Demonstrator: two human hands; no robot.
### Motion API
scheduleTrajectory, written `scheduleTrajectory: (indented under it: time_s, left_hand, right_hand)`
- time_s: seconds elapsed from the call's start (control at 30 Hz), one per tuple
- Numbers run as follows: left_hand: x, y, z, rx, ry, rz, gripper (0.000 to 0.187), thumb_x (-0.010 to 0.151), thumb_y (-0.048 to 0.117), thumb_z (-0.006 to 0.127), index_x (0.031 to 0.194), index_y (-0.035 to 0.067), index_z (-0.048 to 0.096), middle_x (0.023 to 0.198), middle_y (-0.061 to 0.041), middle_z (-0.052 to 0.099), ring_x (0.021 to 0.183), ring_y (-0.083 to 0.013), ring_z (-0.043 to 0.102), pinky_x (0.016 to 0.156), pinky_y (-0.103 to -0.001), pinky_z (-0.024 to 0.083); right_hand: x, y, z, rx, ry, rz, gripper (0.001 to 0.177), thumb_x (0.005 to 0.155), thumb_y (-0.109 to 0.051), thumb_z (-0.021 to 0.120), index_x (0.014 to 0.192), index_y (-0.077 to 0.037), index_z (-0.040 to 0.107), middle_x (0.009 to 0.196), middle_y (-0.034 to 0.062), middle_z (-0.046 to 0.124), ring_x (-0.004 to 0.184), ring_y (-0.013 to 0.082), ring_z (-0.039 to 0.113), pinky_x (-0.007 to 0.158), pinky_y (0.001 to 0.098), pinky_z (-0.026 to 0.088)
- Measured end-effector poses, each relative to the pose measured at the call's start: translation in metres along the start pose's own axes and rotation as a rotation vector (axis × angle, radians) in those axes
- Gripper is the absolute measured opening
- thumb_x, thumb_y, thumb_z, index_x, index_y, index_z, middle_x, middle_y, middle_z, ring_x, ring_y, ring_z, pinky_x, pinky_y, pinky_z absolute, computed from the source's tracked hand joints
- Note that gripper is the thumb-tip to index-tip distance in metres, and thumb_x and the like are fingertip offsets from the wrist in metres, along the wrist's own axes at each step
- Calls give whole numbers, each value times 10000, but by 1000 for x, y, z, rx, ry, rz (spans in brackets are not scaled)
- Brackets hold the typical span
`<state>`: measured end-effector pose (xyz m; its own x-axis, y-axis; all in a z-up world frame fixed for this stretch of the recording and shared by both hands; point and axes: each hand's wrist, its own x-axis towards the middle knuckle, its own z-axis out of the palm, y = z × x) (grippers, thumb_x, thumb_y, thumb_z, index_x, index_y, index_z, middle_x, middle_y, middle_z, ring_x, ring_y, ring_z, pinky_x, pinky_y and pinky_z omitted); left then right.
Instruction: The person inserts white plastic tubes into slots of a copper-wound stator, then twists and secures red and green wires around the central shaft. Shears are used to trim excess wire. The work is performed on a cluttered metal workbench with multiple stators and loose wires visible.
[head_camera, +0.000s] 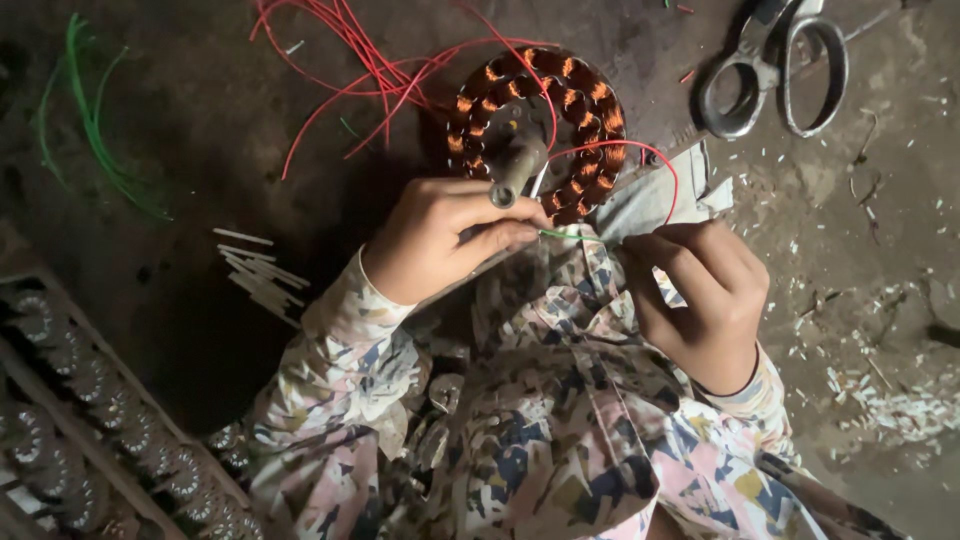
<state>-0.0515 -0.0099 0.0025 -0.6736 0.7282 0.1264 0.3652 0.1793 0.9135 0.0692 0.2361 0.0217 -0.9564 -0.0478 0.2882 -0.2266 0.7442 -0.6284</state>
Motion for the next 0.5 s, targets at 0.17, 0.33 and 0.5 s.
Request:
scheduleTrajectory:
  time_s: [0.17, 0.33, 0.5]
  left_hand:
    - [-1, -2, 3, 11, 26, 13, 156, 941, 101, 785, 1082, 48, 745, 965, -83, 747, 848, -243, 747, 738, -325, 575]
    - [-4, -3, 2, 10, 39, 31, 139, 957, 103, 778, 1086, 63, 746, 987, -75, 743, 876, -248, 741, 766, -341, 580]
    - [-3, -4, 2, 4, 17, -13, 144, 932, 85, 786, 1072, 57, 767, 895, -68, 721, 747, -213, 697, 649, -336, 538]
  right_hand:
    - [8, -3, 7, 25, -29, 20, 242, 820, 62, 803, 1036, 0, 711, 942, 124, 666, 801, 287, 668, 694, 358, 507]
    - [15, -9, 15, 104, -97, 62, 279, 804, 26, 841, 1056, 23, 722, 911, 131, 676, 812, 278, 674, 706, 362, 516]
    - [19, -14, 13, 224, -142, 171, 268, 838, 7, 842, 1055, 34, 688, 1007, 135, 708, 900, 250, 717, 772, 317, 558]
